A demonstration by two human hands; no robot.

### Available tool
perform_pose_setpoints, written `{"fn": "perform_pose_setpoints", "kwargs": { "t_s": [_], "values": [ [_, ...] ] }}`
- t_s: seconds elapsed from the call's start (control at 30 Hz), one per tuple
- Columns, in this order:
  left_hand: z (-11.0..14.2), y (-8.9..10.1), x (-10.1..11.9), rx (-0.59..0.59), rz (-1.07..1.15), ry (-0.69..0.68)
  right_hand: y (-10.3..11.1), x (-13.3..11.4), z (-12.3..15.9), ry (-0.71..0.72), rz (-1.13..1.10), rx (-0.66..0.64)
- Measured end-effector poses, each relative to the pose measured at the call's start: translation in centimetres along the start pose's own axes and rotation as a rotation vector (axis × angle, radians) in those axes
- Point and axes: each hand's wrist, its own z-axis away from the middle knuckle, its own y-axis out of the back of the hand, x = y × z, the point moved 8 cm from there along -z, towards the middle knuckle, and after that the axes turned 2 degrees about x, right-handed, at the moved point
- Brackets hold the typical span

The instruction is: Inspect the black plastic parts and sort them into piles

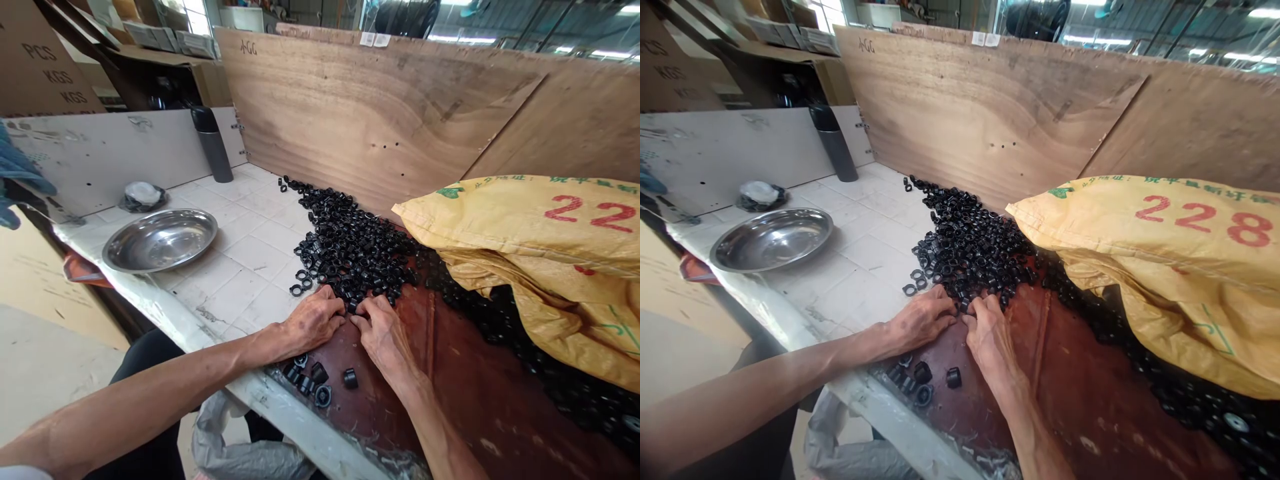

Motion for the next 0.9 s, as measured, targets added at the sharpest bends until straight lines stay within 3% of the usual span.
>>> {"fn": "perform_pose_setpoints", "kwargs": {
  "t_s": [0.17,0.37,0.6,0.67,0.83,0.9],
  "values": [
    [0.7,0.9,0.6,0.067,0.121,-0.034,1.1,-0.7,0.0,0.011,-0.007,0.022],
    [0.5,2.1,0.5,0.068,0.285,0.085,1.5,-1.1,0.2,-0.093,-0.313,0.038],
    [0.5,2.6,0.5,0.086,0.565,0.112,1.4,-3.3,0.1,0.130,-0.278,-0.032],
    [0.4,2.5,0.2,0.091,0.655,0.138,1.3,-3.2,0.1,0.102,-0.318,-0.036],
    [0.3,2.0,-0.2,0.074,0.868,0.236,1.7,-2.0,0.4,-0.143,-0.483,0.010],
    [0.3,1.8,-0.3,0.045,0.929,0.275,2.2,-2.4,0.2,-0.137,-0.494,0.007]
  ]
}}
